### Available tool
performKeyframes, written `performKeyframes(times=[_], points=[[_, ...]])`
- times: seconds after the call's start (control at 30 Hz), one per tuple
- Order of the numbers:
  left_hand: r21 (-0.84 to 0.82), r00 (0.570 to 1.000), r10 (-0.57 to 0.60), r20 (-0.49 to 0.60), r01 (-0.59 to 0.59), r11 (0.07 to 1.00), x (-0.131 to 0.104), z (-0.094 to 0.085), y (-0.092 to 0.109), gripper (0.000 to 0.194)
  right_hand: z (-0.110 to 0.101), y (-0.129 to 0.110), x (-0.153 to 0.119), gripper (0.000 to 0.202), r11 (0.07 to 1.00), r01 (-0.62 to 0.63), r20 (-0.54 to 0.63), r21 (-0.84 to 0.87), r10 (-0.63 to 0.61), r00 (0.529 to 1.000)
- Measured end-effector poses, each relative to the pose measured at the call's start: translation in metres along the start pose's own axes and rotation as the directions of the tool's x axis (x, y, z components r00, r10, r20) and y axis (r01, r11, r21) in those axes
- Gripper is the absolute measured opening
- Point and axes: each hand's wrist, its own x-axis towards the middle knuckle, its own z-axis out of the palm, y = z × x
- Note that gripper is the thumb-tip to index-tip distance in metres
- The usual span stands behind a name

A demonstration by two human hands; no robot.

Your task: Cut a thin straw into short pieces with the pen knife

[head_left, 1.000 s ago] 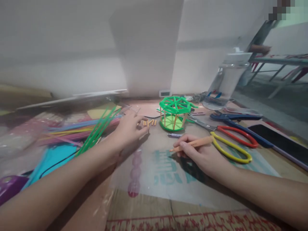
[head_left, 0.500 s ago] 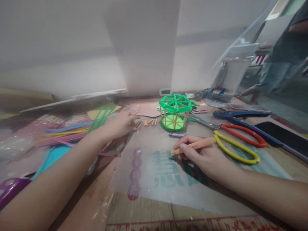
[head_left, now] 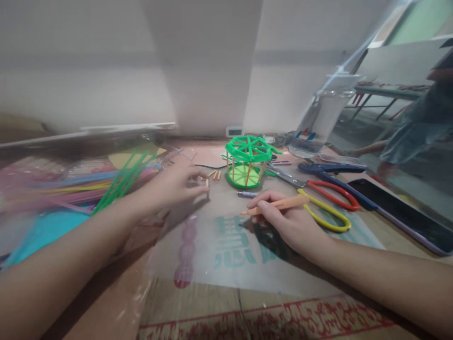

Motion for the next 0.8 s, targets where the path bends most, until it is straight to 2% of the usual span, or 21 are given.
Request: performKeyframes(times=[0.07,0.13,0.23,0.47,0.8], points=[[-0.116,0.999,0.044,0.001,-0.044,0.992,-0.02,0.012,0.035,0.031,-0.001,-0.001,-0.001,0.017,0.999,0.05,-0.043,-0.011,-0.05,0.998],[-0.194,0.997,0.041,0.058,-0.029,0.981,-0.04,0.026,0.067,0.03,-0.002,-0.003,-0.002,0.015,0.995,0.09,-0.058,-0.037,-0.092,0.994],[-0.23,0.998,0.034,0.05,-0.022,0.973,-0.058,0.043,0.091,0.026,-0.002,-0.005,-0.004,0.013,0.992,0.101,-0.016,-0.073,-0.103,0.995],[-0.277,0.999,0.037,-0.023,-0.042,0.96,-0.055,0.057,0.083,0.025,0.0,-0.008,-0.001,0.017,0.976,0.057,0.123,-0.209,-0.032,0.992],[-0.308,0.995,0.077,-0.067,-0.094,0.947,-0.057,0.059,0.081,0.024,0.004,-0.007,0.002,0.016,0.956,0.081,0.138,-0.281,-0.043,0.989]])
